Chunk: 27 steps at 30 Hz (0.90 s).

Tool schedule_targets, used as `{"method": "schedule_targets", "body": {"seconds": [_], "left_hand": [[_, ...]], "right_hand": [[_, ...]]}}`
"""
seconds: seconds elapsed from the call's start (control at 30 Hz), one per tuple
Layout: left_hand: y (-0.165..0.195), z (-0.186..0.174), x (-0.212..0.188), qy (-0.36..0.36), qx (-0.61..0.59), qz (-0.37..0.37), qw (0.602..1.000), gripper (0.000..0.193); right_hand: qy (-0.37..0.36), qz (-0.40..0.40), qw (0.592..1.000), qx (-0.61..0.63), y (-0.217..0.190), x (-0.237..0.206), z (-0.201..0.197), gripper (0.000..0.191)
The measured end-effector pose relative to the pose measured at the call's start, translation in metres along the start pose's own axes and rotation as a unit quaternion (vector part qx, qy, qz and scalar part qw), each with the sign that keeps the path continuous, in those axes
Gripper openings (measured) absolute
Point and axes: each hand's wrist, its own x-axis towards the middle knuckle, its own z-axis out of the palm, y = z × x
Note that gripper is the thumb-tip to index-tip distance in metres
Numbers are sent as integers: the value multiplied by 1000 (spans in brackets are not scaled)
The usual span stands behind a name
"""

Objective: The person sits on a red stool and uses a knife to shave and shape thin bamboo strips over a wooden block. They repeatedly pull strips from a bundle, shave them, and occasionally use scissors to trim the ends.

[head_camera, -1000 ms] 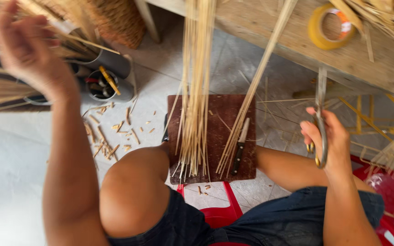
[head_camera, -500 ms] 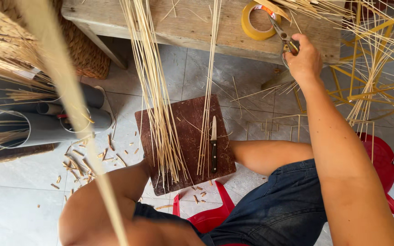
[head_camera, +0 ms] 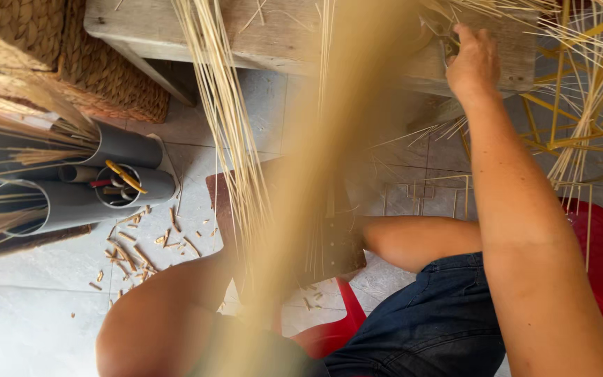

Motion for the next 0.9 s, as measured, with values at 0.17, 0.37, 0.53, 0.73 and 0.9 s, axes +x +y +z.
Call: {"method": "schedule_targets", "body": {"seconds": [0.17,0.37,0.53,0.73,0.9], "left_hand": [[8,-15,12,32,29,29,999,22],[26,-67,57,156,174,61,970,24],[13,-90,81,189,203,62,959,17],[-6,-94,81,214,218,56,950,16],[-17,-99,80,222,200,50,953,16]], "right_hand": [[19,-46,998,27,1,-6,-22,51],[-177,-96,951,233,-69,-117,-1,8],[-371,-91,914,138,-136,-217,28,26],[-337,-8,934,116,-169,-262,24,43],[-274,87,944,162,-172,-279,19,37]]}}
